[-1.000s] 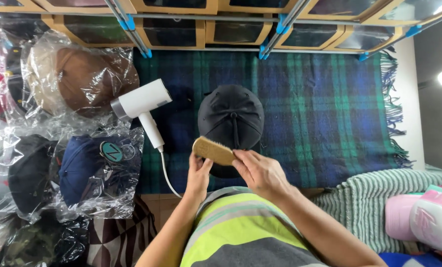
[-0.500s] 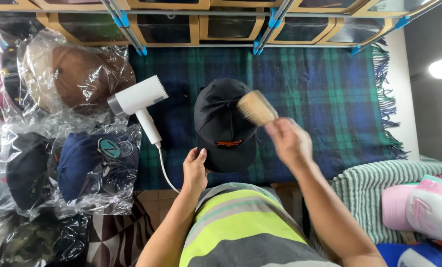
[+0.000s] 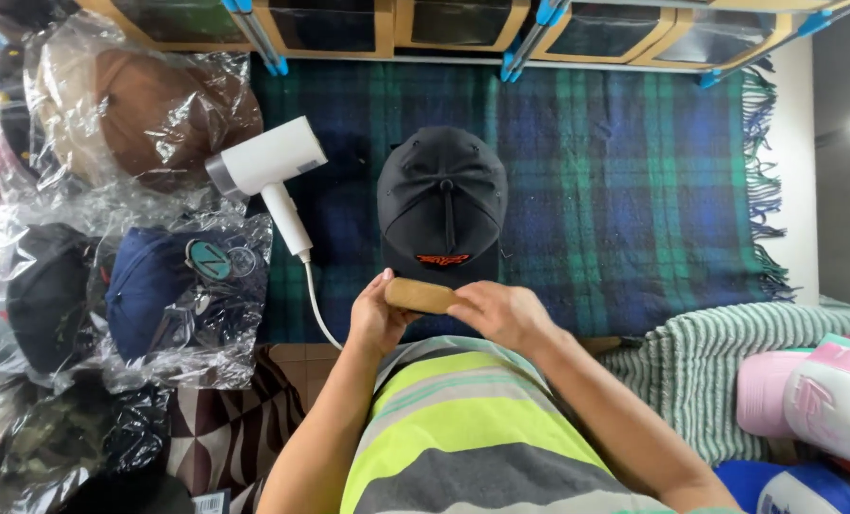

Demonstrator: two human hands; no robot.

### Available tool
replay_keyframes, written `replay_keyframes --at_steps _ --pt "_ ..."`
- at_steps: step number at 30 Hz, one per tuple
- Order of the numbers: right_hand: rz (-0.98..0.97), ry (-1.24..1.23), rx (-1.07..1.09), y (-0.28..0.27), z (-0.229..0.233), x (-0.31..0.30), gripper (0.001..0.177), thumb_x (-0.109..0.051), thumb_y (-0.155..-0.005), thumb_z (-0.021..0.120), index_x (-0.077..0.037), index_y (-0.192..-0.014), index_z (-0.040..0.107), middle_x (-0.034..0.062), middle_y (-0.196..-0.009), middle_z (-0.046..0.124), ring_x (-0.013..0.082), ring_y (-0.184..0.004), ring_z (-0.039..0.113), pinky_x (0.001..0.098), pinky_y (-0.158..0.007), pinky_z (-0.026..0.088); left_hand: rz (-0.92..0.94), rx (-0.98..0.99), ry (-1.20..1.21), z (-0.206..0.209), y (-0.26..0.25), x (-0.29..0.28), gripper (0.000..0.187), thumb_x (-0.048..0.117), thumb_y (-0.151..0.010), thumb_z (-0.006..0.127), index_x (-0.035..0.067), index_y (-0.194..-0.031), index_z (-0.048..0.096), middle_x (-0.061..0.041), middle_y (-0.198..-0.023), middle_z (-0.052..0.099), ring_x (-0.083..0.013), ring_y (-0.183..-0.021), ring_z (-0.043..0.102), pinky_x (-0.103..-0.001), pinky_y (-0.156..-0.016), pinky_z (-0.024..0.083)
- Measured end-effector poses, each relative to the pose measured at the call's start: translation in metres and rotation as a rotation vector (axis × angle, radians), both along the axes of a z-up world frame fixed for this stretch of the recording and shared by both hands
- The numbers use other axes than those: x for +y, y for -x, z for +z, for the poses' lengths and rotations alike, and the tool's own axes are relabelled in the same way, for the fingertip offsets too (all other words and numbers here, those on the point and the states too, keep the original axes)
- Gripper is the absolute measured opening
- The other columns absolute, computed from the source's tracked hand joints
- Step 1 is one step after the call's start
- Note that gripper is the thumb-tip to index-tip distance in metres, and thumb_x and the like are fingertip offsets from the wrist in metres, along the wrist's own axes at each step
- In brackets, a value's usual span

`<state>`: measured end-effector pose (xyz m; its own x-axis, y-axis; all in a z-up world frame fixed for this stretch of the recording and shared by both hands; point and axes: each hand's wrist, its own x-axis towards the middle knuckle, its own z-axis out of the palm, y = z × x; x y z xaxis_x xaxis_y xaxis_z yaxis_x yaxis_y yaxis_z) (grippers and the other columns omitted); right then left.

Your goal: Cleaning and detailing a black baseball cap using a brush and a hair dryer, then placing it on a hat block for shaping.

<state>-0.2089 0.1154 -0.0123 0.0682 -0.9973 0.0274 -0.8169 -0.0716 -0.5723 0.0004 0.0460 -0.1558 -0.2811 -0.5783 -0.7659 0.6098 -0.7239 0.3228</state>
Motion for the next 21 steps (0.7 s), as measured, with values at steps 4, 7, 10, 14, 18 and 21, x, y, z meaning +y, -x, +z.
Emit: replay_keyframes --at_steps 4,7,10,14,18,21 --pt "-0.143 -0.107 0.166 0.097 0.02 0.031 0.036 -0.05 -0.093 0.067 -0.015 -0.093 0.074 0.0047 -0.089 0.077 0.0269 -0.09 0.073 0.0405 -0.077 0.06 -0.03 -0.055 0.002 0.039 0.007 0.002 0.018 0.028 -0.104 0.058 0.012 -0.112 0.059 -0.021 -0.095 0.073 -0.0462 -0.075 0.074 -0.064 -0.063 0.061" --pt "-0.341 -0.204 0.331 0.128 0.011 0.039 0.034 -0.056 -0.097 0.064 -0.027 -0.112 0.073 -0.0034 -0.097 0.074 0.0236 -0.093 0.072 0.0395 -0.08 0.058 -0.033 -0.057 0.023 0.045 0.006 -0.006 0.017 0.028 -0.103 0.059 0.013 -0.112 0.059 -0.021 -0.101 0.073 -0.0471 -0.077 0.074 -0.066 -0.065 0.061" --pt "-0.144 0.08 0.104 0.068 0.015 0.03 0.015 -0.043 -0.09 0.076 -0.029 -0.093 0.078 -0.01 -0.086 0.077 0.015 -0.086 0.074 0.0279 -0.074 0.058 -0.044 -0.076 -0.019 0.028 0.008 0.003 0.016 0.029 -0.103 0.058 0.016 -0.113 0.057 -0.02 -0.107 0.072 -0.0497 -0.081 0.073 -0.067 -0.068 0.06" --pt "-0.046 -0.083 -0.015 0.062 0.003 0.006 0.028 -0.053 -0.09 0.068 -0.027 -0.094 0.079 0.0017 -0.081 0.075 0.0299 -0.08 0.071 0.0427 -0.07 0.056 -0.035 -0.082 -0.013 0.02 0.003 -0.003 0.023 0.031 -0.101 0.064 0.014 -0.116 0.062 -0.019 -0.115 0.072 -0.0462 -0.093 0.073 -0.066 -0.076 0.059" --pt "-0.296 -0.059 0.371 0.175 -0.01 0.032 0.03 -0.057 -0.095 0.067 -0.034 -0.111 0.076 -0.0034 -0.092 0.073 0.0239 -0.085 0.072 0.0397 -0.076 0.056 -0.026 -0.022 -0.001 0.022 0.005 -0.001 0.016 0.031 -0.103 0.059 0.016 -0.11 0.061 -0.019 -0.105 0.075 -0.0486 -0.085 0.074 -0.069 -0.071 0.059" --pt "-0.234 0.02 0.232 0.117 0.024 0.026 0.026 -0.052 -0.087 0.074 -0.028 -0.093 0.08 -0.0018 -0.081 0.076 0.0262 -0.082 0.073 0.0421 -0.073 0.055 -0.044 -0.001 0.004 0.022 0.003 0.001 0.017 0.031 -0.103 0.058 0.014 -0.107 0.063 -0.02 -0.1 0.075 -0.0476 -0.083 0.074 -0.068 -0.07 0.06"
